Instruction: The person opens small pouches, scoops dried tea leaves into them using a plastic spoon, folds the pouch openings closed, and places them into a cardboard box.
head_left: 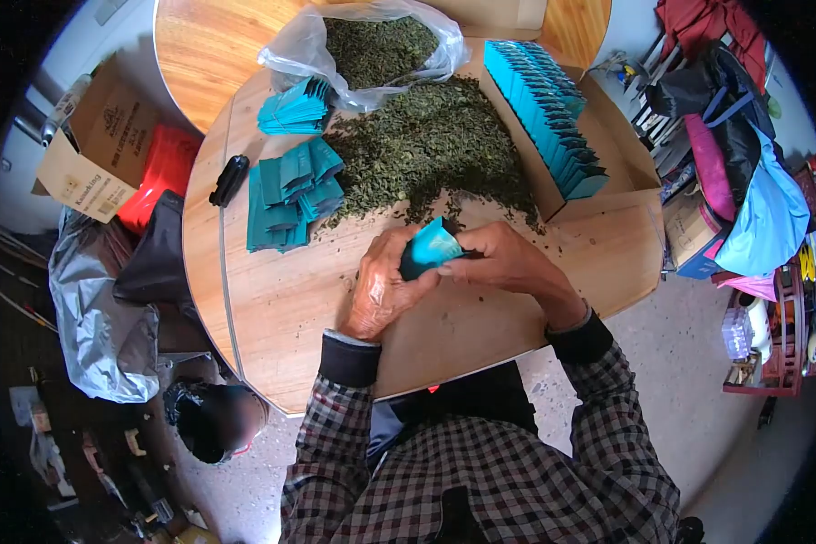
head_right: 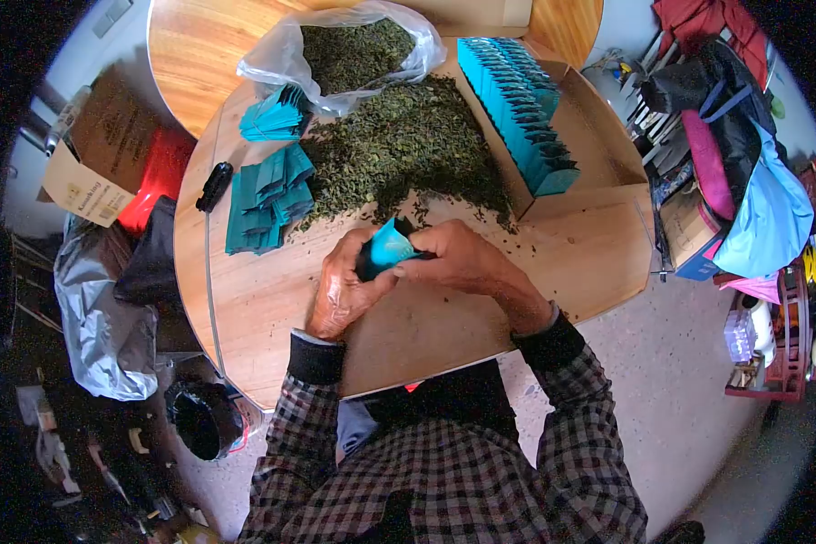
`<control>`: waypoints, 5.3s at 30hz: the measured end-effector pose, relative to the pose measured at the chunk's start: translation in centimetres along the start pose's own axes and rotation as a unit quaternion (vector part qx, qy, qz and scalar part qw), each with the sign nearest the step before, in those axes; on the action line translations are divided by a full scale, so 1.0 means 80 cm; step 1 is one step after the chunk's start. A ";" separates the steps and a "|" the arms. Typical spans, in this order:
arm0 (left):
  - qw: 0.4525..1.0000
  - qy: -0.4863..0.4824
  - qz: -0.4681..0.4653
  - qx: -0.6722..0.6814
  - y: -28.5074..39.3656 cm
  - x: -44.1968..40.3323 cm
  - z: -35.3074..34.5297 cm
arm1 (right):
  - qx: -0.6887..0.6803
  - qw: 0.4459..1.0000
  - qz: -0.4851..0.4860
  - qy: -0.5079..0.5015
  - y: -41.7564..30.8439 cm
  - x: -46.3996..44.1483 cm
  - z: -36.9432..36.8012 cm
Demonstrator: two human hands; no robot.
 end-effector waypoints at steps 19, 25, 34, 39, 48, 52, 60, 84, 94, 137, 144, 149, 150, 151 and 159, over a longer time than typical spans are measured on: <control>0.992 0.067 0.037 0.098 -0.037 0.004 0.015 | 0.329 0.899 -0.030 0.287 -0.024 0.126 0.059; 0.979 0.121 0.063 0.152 -0.038 0.011 0.034 | 0.298 0.902 -0.032 0.310 0.029 0.125 0.044; 0.940 0.203 0.051 0.269 -0.058 0.025 0.063 | 0.321 0.891 0.060 0.316 0.049 0.064 0.047; 0.935 0.223 0.035 0.275 -0.061 0.026 0.072 | 0.284 0.903 -0.055 0.317 0.050 0.055 0.053; 0.922 0.255 0.029 0.290 -0.061 0.028 0.077 | 0.342 0.879 0.056 0.328 0.050 0.040 0.056; 0.906 0.288 0.014 0.309 -0.059 0.032 0.083 | 0.284 0.880 0.082 0.371 0.036 0.041 0.061; 0.914 0.287 0.015 0.286 -0.063 0.033 0.083 | -0.068 0.975 0.051 0.206 0.027 -0.058 0.002; 0.989 0.117 0.090 0.000 -0.037 0.005 0.051 | 0.263 0.878 0.100 0.388 0.039 0.008 0.066; 0.990 0.110 0.040 -0.076 -0.032 0.002 0.050 | 0.203 0.887 0.113 0.400 0.033 0.029 0.070; 0.986 0.081 -0.034 -0.139 -0.018 -0.008 0.035 | 0.049 0.979 0.066 0.187 -0.003 -0.012 0.053; 0.991 0.086 -0.019 -0.101 -0.016 -0.007 0.039 | -0.127 0.986 0.029 0.102 0.020 -0.047 0.049; 0.993 0.091 -0.007 -0.070 -0.016 -0.006 0.040 | -0.293 0.947 0.023 0.127 0.053 -0.052 0.050; 0.994 0.089 0.004 -0.055 -0.019 -0.006 0.038 | -0.293 0.948 0.022 0.126 0.052 -0.052 0.048; 0.995 0.088 0.003 -0.054 -0.020 -0.006 0.036 | -0.291 0.948 0.016 0.126 0.051 -0.051 0.045; 0.991 0.111 -0.035 -0.070 -0.012 -0.007 0.039 | -0.347 0.926 0.025 0.146 0.052 -0.044 0.046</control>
Point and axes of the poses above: each hand's wrist, its own x-axis away from the middle knuckle, its own z-axis out of the back of the hand, y = z × x, the point moved 8 cm from there along -x, towards the middle knuckle, and after that the axes turned 13 degrees about -y, right-handed, at the moved point
